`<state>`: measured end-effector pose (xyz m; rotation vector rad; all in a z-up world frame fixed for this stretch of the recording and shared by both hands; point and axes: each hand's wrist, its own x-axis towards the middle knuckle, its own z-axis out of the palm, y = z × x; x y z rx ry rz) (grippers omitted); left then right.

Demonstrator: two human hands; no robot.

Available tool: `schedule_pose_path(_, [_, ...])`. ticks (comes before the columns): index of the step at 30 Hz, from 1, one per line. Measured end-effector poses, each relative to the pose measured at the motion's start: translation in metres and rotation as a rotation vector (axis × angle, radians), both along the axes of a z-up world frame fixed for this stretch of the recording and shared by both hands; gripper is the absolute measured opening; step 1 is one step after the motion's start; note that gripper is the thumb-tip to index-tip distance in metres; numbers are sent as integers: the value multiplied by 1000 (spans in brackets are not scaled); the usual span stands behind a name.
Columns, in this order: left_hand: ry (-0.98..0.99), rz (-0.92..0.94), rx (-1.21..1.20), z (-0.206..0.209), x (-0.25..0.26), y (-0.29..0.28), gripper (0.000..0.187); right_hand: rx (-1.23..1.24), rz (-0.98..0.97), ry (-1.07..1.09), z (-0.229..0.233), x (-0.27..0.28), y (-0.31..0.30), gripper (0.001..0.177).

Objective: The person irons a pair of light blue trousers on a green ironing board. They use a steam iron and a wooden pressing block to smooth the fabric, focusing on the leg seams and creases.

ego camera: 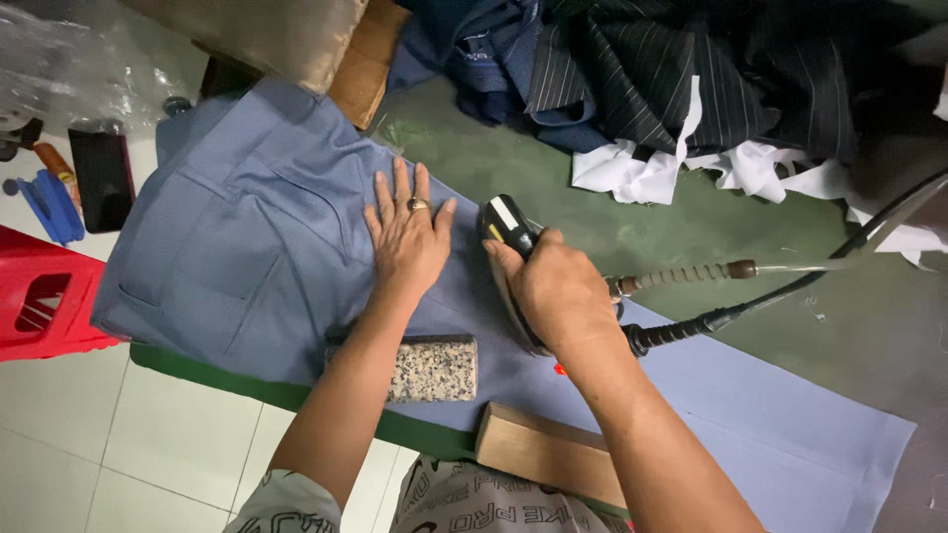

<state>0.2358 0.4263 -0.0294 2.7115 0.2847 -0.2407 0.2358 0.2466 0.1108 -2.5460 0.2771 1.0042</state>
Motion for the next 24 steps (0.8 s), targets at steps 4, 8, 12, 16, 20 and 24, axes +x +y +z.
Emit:
schedule_pose_path(4, [22, 5, 56, -14, 0, -2, 79, -31, -4, 1, 7, -5, -12, 75])
schedule_pose_path(8, [-15, -4, 100, -16, -2, -3, 94, -32, -14, -23, 7, -10, -24, 75])
schedule_pose_path(12, [-49, -1, 123, -14, -3, -4, 98, -56, -21, -48, 10, -16, -31, 73])
schedule_pose_path(16, [-20, 5, 107, -14, 0, -4, 97, -57, -27, -27, 12, -17, -41, 75])
schedule_pose_path(20, [13, 17, 75, -20, 1, -1, 92, -71, -2, -55, 7, -19, -52, 73])
schedule_pose_path(24, [11, 22, 88, -21, 1, -1, 91, -103, 26, -68, 6, -19, -63, 71])
